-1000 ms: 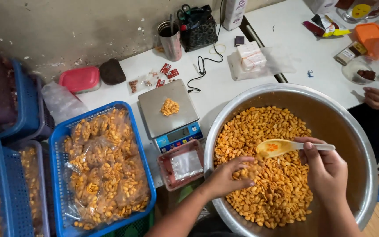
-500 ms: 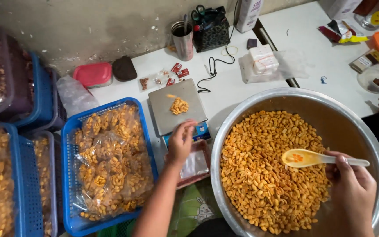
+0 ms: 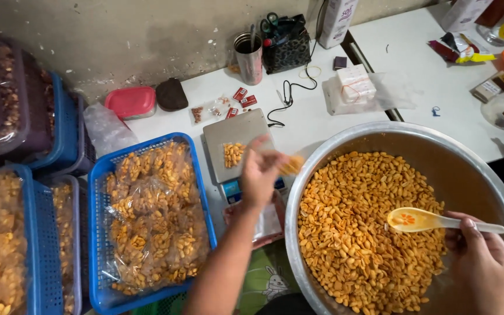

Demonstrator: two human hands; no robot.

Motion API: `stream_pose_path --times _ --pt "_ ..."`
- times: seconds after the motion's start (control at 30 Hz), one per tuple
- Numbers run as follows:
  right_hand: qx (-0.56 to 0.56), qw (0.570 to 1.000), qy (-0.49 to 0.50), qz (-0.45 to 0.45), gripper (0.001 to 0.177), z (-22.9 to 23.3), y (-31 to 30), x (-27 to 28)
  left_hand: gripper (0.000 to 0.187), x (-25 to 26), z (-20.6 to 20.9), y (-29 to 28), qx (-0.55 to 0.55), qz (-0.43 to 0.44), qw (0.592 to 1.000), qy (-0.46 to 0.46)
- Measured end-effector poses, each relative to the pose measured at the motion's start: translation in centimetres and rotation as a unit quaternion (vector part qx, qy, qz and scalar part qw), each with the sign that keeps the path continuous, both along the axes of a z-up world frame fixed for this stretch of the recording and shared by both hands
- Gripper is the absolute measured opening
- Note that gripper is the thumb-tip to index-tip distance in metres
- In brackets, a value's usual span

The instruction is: Scooping snacks from a large bowl into small plastic bags, weighing them on a digital scale, and placing them into a storage crate.

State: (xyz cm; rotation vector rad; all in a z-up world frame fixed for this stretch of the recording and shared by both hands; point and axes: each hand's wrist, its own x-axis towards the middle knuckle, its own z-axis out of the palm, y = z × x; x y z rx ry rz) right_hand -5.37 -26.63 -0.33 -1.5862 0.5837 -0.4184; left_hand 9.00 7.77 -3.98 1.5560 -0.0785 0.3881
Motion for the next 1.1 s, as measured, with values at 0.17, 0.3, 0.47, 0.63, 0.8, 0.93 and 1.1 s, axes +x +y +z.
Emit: stream_pose_path --times 0.17,0.3,0.47,0.63,0.8,0.93,1.1 --pt "0.01 1.0 0.006 0.006 0.023 0.3 0.2 0.1 0.016 -4.7 -2.7 -4.9 -0.453 -0.298 0.826 0.156" --pt "0.027 1.0 0.007 -0.014 0.023 0.2 -0.1 -0.3 0.04 -7.9 -3.4 -7.2 -0.379 -0.243 0.79 0.416" --pt "0.059 0.998 -0.006 -0.011 0.022 0.2 -0.3 -0.8 0.041 -9.5 -3.0 -7.8 -0.401 -0.414 0.753 0.319" --pt "0.061 0.998 0.004 -0.032 0.022 1.7 0.7 -1.0 0.048 -9.5 -3.8 -8.4 -0.412 -0.438 0.711 0.365" --pt "0.055 0.998 -0.003 -0.023 0.022 0.9 -0.1 -1.1 0.053 -9.6 -3.5 -8.7 -0.365 -0.444 0.723 0.383" --pt "0.042 0.999 0.001 -0.022 0.022 0.8 -0.2 -1.3 0.049 -9.9 -3.9 -8.7 -0.397 -0.436 0.691 0.418" --pt "0.051 0.999 -0.007 -0.017 0.023 0.4 -0.7 -1.3 0.044 -9.6 -6.1 -8.8 -0.358 -0.445 0.663 0.485"
